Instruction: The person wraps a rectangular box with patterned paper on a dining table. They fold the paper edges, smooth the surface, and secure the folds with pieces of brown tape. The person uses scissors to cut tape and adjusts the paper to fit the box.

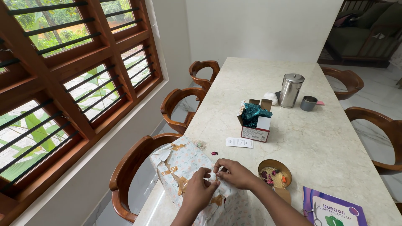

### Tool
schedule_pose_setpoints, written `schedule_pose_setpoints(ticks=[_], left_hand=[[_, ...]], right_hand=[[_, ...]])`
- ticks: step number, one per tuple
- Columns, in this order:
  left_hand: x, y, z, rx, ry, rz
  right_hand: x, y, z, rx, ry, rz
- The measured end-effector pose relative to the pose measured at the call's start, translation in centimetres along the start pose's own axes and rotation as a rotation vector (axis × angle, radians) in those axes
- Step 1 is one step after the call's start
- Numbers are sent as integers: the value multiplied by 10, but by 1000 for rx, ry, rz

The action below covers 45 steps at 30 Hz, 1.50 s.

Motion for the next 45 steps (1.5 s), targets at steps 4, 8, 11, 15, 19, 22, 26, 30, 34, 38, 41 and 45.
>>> schedule_pose_setpoints(ticks=[4, 8, 11, 15, 19, 22, 26, 30, 34, 38, 41, 45], left_hand=[[7, -6, 3, 46, -2, -92], [14, 4, 10, -4, 0, -176], [19, 16, 16, -41, 23, -271], [27, 33, 22, -163, 84, -478], [27, 41, 24, -209, 63, -557], [25, 39, 22, -205, 55, -530], [19, 32, 17, -185, 14, -411], [7, 18, 7, -20, -113, -14], [2, 5, -3, 121, -215, 198], [2, 3, -9, 145, -257, 302], [3, 8, -8, 84, -221, 293], [2, 12, -3, 19, -197, 301]], right_hand=[[-5, 1, -6, -13, -32, 53], [-11, 2, -13, 6, -57, 177], [-12, -2, -18, 36, -89, 215], [-7, -6, -20, 0, -139, 271], [-2, -11, -23, -14, -180, 299], [1, -13, -25, -1, -186, 313], [1, -12, -24, 13, -195, 281], [7, -9, -16, -18, -186, 118], [18, -8, -5, -21, -189, 44], [22, -11, 0, 1, -186, -18], [23, -14, -1, 35, -162, -33], [20, -22, -5, 76, -169, 134]])
Point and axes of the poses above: each hand's wrist, its own z-axis towards the middle knuckle, its own x-axis out of the palm, y = z × x, the point moved 7 cm from there along z, towards the middle knuckle, and after that the axes turned 3 degrees about -x, right-handed, at the moved point
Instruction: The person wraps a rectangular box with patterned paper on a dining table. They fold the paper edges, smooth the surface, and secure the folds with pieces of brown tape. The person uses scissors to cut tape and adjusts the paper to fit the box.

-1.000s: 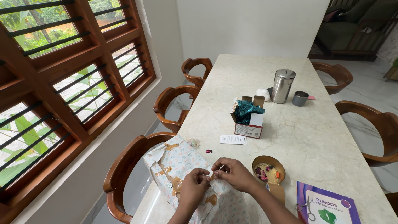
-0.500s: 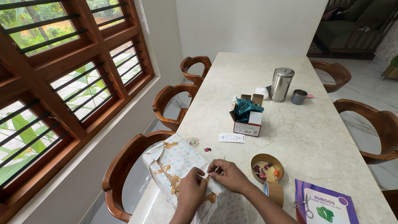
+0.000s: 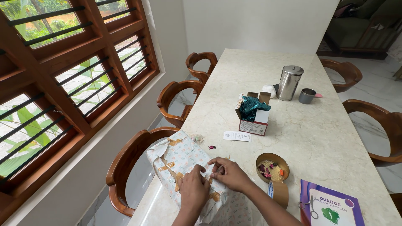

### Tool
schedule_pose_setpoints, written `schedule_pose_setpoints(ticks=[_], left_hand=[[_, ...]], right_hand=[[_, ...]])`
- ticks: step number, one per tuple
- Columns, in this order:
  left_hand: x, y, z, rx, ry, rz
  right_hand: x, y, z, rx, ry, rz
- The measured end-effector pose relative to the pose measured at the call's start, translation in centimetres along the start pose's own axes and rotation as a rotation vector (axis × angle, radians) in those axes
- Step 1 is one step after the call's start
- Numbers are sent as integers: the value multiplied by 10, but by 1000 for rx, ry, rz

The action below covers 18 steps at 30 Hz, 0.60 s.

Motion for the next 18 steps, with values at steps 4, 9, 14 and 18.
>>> schedule_pose_setpoints(ticks=[4, 9, 14, 18], left_hand=[[2, 5, 3, -49, 59, 11], [4, 7, 2, -56, 66, -9], [2, 6, 0, -26, 21, -22], [4, 8, -2, -42, 49, -29]], right_hand=[[-6, -15, 1, 133, 15, 297], [-5, -9, 0, 51, -8, 37], [2, 7, 4, 29, -55, -239], [6, 15, 3, 61, -128, -331]])
Point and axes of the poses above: each hand's wrist, its own z-axis towards the middle knuckle, its own x-axis out of the palm, y = z × x, the point moved 7 cm from there along z, towards the middle knuckle, and after that the axes turned 3 degrees about -x, right-handed, at the moved point
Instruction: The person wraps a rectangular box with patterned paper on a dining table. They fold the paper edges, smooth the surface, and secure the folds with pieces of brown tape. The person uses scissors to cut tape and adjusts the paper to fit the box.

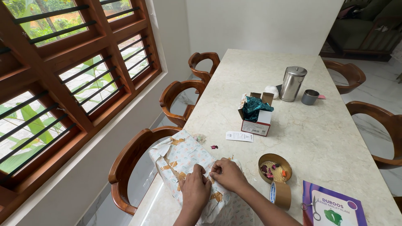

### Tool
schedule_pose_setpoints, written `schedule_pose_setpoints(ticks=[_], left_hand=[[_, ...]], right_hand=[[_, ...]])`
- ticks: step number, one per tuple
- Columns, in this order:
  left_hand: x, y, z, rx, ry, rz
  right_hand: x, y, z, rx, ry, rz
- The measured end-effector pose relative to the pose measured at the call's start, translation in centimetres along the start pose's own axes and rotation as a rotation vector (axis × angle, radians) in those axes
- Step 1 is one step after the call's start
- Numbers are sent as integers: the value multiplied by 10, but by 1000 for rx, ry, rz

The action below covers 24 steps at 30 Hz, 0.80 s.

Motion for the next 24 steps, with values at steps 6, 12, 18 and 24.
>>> schedule_pose_setpoints(ticks=[6, 12, 18, 24], left_hand=[[2, 1, 0, -8, 10, -8], [0, 0, 0, -12, 11, -16], [-1, 1, -1, -38, 29, -23], [-3, -1, -1, -29, 18, -14]], right_hand=[[1, 10, -14, -67, -121, 8], [2, 17, -9, -125, 26, -78], [4, 30, -18, -348, 95, -226], [-4, 25, -24, -287, 64, -12]])
Point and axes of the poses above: each hand's wrist, its own z-axis towards the middle knuckle, its own x-axis out of the palm, y = z × x, the point moved 7 cm from there along z, towards the middle knuckle, and after that the axes turned 3 degrees about -x, right-handed, at the moved point
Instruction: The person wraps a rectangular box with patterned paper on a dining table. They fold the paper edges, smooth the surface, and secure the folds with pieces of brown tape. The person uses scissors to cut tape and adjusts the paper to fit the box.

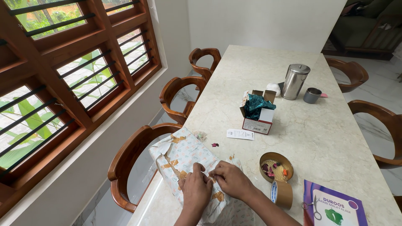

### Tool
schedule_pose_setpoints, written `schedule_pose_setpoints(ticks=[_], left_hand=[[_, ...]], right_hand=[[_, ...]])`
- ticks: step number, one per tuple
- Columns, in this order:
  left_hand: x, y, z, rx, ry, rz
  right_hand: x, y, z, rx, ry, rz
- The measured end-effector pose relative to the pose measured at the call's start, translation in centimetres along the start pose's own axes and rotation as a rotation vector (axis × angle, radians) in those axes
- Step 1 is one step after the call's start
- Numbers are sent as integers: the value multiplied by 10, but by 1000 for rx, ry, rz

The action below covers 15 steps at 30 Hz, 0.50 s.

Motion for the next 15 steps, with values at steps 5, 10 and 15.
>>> schedule_pose_setpoints(ticks=[5, 10, 15], left_hand=[[2, 0, -1, -12, 7, 26], [1, 2, 0, 33, -27, -20], [-28, 40, 9, 8, -325, -115]], right_hand=[[8, 0, -1, -1, 45, -226], [5, -16, 6, 16, 114, -52], [-22, -68, -12, 257, -308, 360]])
Point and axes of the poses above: each hand's wrist, its own z-axis towards the middle knuckle, its own x-axis out of the palm, y = z × x, the point moved 7 cm from there along z, towards the middle knuckle, and after that the axes turned 3 degrees about -x, right-handed, at the moved point
